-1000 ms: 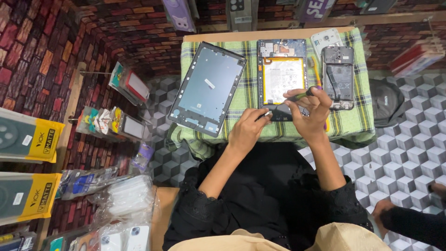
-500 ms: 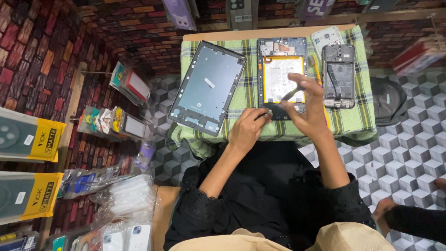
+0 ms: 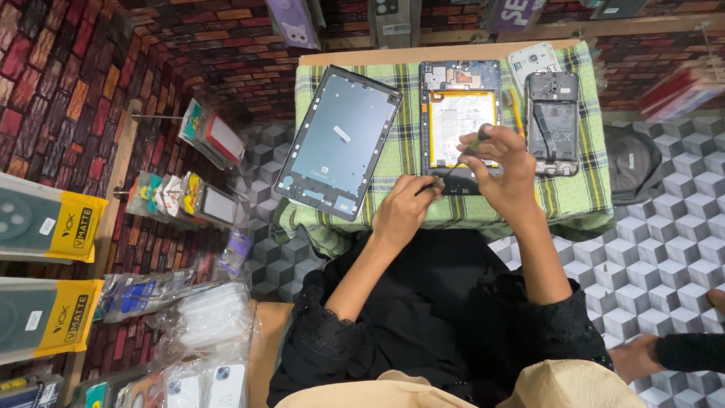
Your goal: The person uses a screwdriver to remove screws from the internal frame of a disassembled tablet. They then lift a small circuit board and place it on the detached screen assembly.
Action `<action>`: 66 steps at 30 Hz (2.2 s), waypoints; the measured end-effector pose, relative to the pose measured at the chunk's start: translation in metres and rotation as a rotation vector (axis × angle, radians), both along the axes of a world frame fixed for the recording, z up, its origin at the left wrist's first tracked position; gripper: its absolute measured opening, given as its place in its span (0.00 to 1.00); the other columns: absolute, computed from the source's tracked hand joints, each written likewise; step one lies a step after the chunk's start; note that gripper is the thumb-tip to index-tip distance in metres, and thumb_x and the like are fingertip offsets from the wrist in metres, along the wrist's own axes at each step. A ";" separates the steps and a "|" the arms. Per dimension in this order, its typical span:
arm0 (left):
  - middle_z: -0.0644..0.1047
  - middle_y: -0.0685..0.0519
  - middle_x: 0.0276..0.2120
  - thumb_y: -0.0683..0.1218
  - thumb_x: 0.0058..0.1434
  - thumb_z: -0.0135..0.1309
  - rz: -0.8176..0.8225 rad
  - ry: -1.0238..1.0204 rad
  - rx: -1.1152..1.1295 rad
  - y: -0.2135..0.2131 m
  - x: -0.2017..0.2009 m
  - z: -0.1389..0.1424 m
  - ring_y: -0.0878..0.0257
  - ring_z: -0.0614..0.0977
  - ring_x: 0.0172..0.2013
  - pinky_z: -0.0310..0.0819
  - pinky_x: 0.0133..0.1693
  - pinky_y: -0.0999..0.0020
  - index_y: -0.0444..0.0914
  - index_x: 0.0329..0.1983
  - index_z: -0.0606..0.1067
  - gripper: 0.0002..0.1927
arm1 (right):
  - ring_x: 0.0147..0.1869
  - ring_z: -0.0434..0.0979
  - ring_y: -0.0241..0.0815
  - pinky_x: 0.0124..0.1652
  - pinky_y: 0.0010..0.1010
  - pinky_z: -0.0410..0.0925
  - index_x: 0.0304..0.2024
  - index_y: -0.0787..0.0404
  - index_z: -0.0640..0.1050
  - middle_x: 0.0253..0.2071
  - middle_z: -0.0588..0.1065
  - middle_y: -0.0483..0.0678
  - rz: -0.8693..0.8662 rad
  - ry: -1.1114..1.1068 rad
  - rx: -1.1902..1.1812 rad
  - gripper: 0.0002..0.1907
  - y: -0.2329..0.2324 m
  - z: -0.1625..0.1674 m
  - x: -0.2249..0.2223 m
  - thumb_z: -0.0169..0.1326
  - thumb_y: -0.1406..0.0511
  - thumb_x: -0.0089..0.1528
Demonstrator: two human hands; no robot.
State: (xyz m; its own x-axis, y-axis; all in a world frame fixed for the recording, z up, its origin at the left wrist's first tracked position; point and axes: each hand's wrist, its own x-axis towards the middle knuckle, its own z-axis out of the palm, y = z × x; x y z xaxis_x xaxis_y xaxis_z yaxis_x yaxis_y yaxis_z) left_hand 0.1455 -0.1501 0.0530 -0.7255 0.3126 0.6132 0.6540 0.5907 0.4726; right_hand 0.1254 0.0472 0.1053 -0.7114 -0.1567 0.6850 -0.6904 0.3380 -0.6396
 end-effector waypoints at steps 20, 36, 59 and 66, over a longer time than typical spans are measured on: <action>0.81 0.57 0.44 0.44 0.60 0.62 0.026 0.008 0.003 -0.003 0.003 -0.001 0.60 0.80 0.45 0.79 0.44 0.66 0.38 0.40 0.82 0.07 | 0.57 0.83 0.54 0.53 0.39 0.80 0.63 0.56 0.57 0.50 0.77 0.62 -0.006 0.076 0.012 0.32 0.003 -0.020 0.005 0.55 0.83 0.66; 0.81 0.57 0.43 0.45 0.60 0.63 0.026 0.006 0.003 -0.003 0.001 -0.004 0.60 0.81 0.44 0.79 0.44 0.66 0.38 0.40 0.82 0.08 | 0.57 0.83 0.54 0.53 0.38 0.80 0.64 0.56 0.56 0.50 0.77 0.62 0.036 0.058 0.020 0.34 0.002 -0.014 0.004 0.55 0.84 0.65; 0.82 0.53 0.41 0.41 0.62 0.61 -0.004 -0.057 0.281 -0.010 0.016 0.027 0.58 0.84 0.43 0.80 0.45 0.65 0.37 0.42 0.82 0.06 | 0.60 0.78 0.45 0.63 0.46 0.79 0.73 0.51 0.50 0.56 0.74 0.57 0.033 -0.141 -0.750 0.42 0.025 -0.070 0.018 0.60 0.82 0.71; 0.81 0.51 0.48 0.39 0.59 0.60 0.382 0.157 -0.131 -0.050 0.013 0.056 0.52 0.78 0.53 0.76 0.49 0.61 0.36 0.46 0.81 0.11 | 0.55 0.80 0.49 0.58 0.43 0.78 0.76 0.50 0.49 0.53 0.74 0.57 0.000 -0.128 -0.897 0.46 0.033 -0.085 0.019 0.60 0.83 0.69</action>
